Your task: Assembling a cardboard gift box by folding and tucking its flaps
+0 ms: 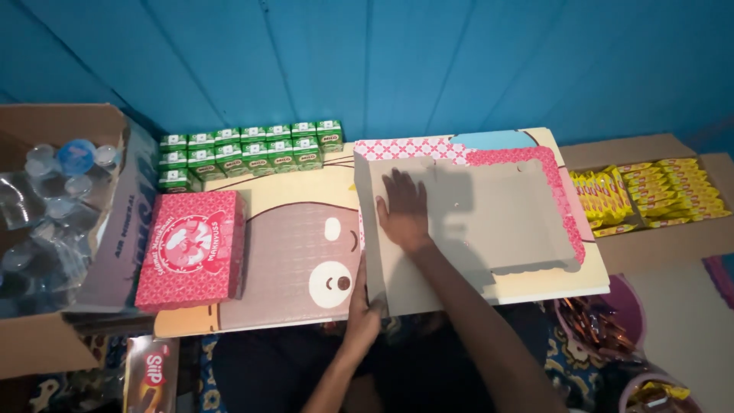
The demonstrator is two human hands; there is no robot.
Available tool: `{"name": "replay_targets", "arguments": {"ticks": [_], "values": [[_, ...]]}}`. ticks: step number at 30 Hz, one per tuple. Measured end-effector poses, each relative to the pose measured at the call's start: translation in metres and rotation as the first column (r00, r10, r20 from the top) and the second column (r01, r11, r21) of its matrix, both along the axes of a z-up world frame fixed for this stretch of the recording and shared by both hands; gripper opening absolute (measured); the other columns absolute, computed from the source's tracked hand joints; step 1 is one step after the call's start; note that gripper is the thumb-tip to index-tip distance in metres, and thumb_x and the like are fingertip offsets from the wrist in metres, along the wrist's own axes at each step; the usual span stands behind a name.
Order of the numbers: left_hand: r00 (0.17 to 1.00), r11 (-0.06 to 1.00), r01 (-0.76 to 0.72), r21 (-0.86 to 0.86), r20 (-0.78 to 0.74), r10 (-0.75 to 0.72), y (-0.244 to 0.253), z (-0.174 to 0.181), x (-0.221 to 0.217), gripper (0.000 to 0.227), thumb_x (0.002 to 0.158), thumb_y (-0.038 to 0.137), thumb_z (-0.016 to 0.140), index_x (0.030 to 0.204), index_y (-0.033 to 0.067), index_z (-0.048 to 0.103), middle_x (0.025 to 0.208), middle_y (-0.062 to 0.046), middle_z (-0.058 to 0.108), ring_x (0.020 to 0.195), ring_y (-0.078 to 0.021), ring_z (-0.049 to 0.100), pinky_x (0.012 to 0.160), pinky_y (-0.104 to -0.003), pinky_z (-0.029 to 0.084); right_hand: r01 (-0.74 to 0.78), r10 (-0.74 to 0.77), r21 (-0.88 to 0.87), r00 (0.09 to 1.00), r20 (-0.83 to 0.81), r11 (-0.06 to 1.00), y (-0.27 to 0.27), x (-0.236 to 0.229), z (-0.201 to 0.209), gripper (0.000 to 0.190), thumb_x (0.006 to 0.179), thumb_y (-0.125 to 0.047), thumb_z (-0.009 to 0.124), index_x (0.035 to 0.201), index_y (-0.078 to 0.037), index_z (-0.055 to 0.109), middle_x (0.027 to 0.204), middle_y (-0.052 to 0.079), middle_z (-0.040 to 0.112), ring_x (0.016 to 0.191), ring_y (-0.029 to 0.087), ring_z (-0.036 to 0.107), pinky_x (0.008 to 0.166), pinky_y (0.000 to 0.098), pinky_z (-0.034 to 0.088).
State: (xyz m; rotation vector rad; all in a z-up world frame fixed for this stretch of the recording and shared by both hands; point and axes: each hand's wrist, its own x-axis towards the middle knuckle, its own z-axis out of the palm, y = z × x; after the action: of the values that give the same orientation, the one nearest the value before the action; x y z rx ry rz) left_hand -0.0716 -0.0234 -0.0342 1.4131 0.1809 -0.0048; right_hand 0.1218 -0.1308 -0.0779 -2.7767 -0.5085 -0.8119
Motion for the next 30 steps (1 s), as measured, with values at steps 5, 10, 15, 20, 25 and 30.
{"name": "replay_targets", "arguments": {"ticks": [5, 10, 15, 20, 25, 30], "values": [[0.999, 0.997, -0.001, -0.082, -0.047, -0.003, 0.000, 0.013, -0.003, 0.093, 0.074, -0.010, 0.043, 0.161, 0.0204, 0.027, 0.156, -0.007, 0.047, 0.104, -0.0165, 0.042, 0.081, -0.029, 0.039, 0.041, -0.042, -0.011, 0.999, -0.024, 0.999, 0.004, -0.029, -0.008, 0.052, 0.098, -0.031, 0.053, 0.145, -0.009, 0.055, 0.153, 0.016, 0.051, 0.139, 0.036, 0.050, 0.107, 0.0603, 0.039], [0.997, 1.000, 0.019, 0.000, 0.073, -0.019, 0.000, -0.012, -0.001, 0.090, 0.076, -0.010, 0.045, 0.161, 0.0099, 0.023, 0.170, -0.007, 0.023, 0.156, -0.0179, 0.018, 0.124, -0.030, 0.014, 0.047, -0.044, -0.001, 0.945, -0.325, 0.999, 0.001, -0.080, 0.010, 0.057, 0.095, -0.027, 0.049, 0.149, -0.009, 0.049, 0.163, 0.019, 0.037, 0.149, 0.039, 0.035, 0.113, 0.0646, 0.028], [0.991, 0.990, 0.116, -0.082, 0.080, -0.110, 0.003, -0.016, 0.004, 0.107, 0.068, -0.016, 0.044, 0.167, 0.0147, 0.014, 0.157, -0.018, 0.042, 0.131, -0.0235, 0.050, 0.095, -0.037, 0.049, -0.045, 0.064, 0.103, 0.979, -0.191, 0.994, -0.017, -0.109, 0.024, 0.050, 0.101, -0.029, 0.054, 0.145, -0.005, 0.055, 0.150, 0.027, 0.050, 0.138, 0.052, 0.046, 0.102, 0.0718, 0.037], [0.980, 0.974, 0.178, -0.139, 0.116, -0.163, -0.011, -0.020, 0.002, 0.110, 0.070, -0.018, 0.049, 0.167, 0.0158, 0.008, 0.162, -0.015, 0.025, 0.137, -0.0264, 0.030, 0.103, -0.037, 0.036, -0.045, 0.056, 0.049, 0.966, -0.251, 0.998, -0.020, -0.112, 0.016, 0.054, 0.104, -0.031, 0.048, 0.152, -0.006, 0.046, 0.155, 0.027, 0.043, 0.143, 0.052, 0.039, 0.106, 0.0709, 0.033], [0.964, 0.953, 0.213, -0.214, 0.206, -0.170, -0.031, -0.037, 0.003, 0.115, 0.072, -0.010, 0.056, 0.166, 0.0176, -0.004, 0.173, -0.014, -0.009, 0.156, -0.0358, -0.007, 0.125, -0.046, 0.017, -0.022, 0.018, -0.010, 0.955, -0.295, 1.000, -0.026, -0.104, -0.019, 0.058, 0.105, -0.033, 0.045, 0.158, -0.009, 0.039, 0.160, 0.024, 0.038, 0.148, 0.049, 0.033, 0.111, 0.0693, 0.029], [0.951, 0.899, 0.243, 0.364, 0.091, -0.294, -0.031, -0.037, 0.003, 0.104, 0.082, -0.001, 0.067, 0.165, 0.0110, 0.007, 0.169, -0.027, -0.003, 0.151, -0.0526, 0.007, 0.115, -0.057, 0.035, 0.051, -0.111, -0.230, 0.960, -0.259, 0.972, -0.034, -0.090, -0.068, 0.068, 0.102, -0.039, 0.048, 0.163, -0.018, 0.029, 0.170, 0.012, 0.025, 0.156, 0.037, 0.022, 0.119, 0.0611, 0.024]]}}
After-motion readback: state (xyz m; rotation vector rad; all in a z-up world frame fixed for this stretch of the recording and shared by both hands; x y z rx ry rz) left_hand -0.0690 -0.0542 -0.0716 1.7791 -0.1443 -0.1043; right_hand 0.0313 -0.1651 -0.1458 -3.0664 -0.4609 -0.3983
